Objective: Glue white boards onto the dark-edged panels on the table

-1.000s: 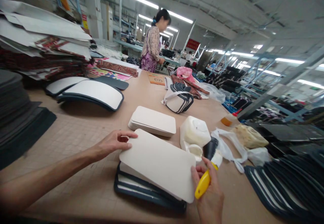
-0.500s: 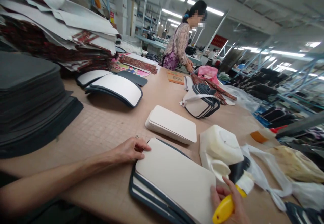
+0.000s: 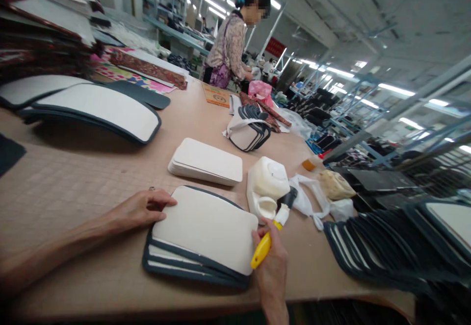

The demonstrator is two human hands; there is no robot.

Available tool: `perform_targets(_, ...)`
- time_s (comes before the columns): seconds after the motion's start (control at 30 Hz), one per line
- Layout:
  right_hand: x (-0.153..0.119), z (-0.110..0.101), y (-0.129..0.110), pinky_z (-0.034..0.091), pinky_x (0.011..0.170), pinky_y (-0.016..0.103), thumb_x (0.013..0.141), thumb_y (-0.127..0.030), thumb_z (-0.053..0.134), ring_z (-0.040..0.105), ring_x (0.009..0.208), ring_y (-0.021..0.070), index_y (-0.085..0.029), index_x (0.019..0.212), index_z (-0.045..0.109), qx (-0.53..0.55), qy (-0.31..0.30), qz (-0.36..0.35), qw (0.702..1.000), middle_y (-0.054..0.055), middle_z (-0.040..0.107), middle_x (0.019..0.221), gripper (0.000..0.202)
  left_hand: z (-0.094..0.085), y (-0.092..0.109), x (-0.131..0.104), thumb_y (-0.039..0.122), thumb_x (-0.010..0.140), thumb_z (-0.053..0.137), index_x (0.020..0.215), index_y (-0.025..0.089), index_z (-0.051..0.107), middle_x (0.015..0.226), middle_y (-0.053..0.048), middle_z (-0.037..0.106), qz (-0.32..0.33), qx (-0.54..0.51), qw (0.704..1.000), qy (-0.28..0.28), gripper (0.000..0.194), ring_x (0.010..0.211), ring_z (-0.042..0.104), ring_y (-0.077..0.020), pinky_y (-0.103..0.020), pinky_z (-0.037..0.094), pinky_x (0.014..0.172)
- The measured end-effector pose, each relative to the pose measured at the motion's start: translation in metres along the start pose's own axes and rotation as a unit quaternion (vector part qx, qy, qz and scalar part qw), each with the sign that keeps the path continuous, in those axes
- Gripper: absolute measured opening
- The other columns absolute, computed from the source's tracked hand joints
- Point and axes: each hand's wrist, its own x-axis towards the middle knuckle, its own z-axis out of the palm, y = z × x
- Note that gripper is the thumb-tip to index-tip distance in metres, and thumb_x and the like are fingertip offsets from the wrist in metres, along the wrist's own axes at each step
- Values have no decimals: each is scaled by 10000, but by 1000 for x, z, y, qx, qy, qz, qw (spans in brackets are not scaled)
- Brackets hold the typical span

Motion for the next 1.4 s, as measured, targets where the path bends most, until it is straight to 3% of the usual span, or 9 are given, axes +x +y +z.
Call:
perform_targets(0.43,-8,20,8,440,637,262,884,-347,415,582,725,174,-186,1053,557,-18,41,-44,998,39,600,816,274,-6,-4,2,326,612,646,964,190,678,1017,-46,619,-16,-2,1000,-1,378,975,576,-249,-312,482,838)
perform_targets(0.63,-10,18,7,440,606,250,896,-375,394,596,680,167,-175,1046,564,-56,24,-50,997,37,617,795,303,-6,11,-4,309,624,636,988,157,654,971,-51,613,-25,8,1000,-6,395,893,585,-217,-307,470,817)
perform_targets(0.83,-8,18,3,430,521,245,879,-532,366,611,587,170,-169,1004,592,-101,27,-56,993,43,641,759,446,-6,10,-6,275,630,625,1018,123,637,899,-43,594,-23,11,1000,-17,417,787,554,-174,-269,455,717)
perform_targets(0.97,-7,18,4,432,497,253,872,-581,325,617,568,179,-165,1015,596,-127,23,-63,990,44,648,745,516,-6,9,-11,190,651,584,1021,130,624,853,-33,574,-17,70,997,-12,377,749,550,-164,-261,459,682)
perform_targets(1.07,-7,20,5,442,493,255,875,-570,329,622,568,183,-163,1019,595,-130,32,-81,988,43,652,734,507,-3,21,-16,99,671,530,972,161,623,1004,-61,541,51,208,977,17,322,829,543,-178,-300,464,764)
perform_targets(1.13,-8,22,7,462,513,248,886,-533,346,630,587,181,-156,1014,595,-120,36,-91,988,47,653,740,470,6,36,-16,59,717,481,960,173,610,1149,-81,495,133,298,943,62,297,982,502,-209,-342,435,872)
perform_targets(1.2,-9,24,10,475,519,234,896,-488,363,638,599,176,-147,1014,596,-112,36,-102,988,52,654,745,429,24,54,-11,34,768,421,992,171,583,1208,-91,482,219,337,913,65,309,1088,449,-218,-346,408,931)
perform_targets(1.3,-9,29,17,489,514,210,907,-402,399,649,612,166,-138,1055,586,-112,42,-125,985,55,664,763,356,60,75,4,34,788,424,1038,159,544,1179,-87,533,319,354,877,-59,304,1091,467,-206,-310,409,943)
perform_targets(1.4,-8,32,23,507,532,197,902,-339,447,659,630,162,-133,1070,586,-114,77,-166,976,63,675,788,300,91,81,19,131,832,485,1094,146,511,1187,-104,544,349,399,836,-143,264,1139,447,-262,-393,377,979)
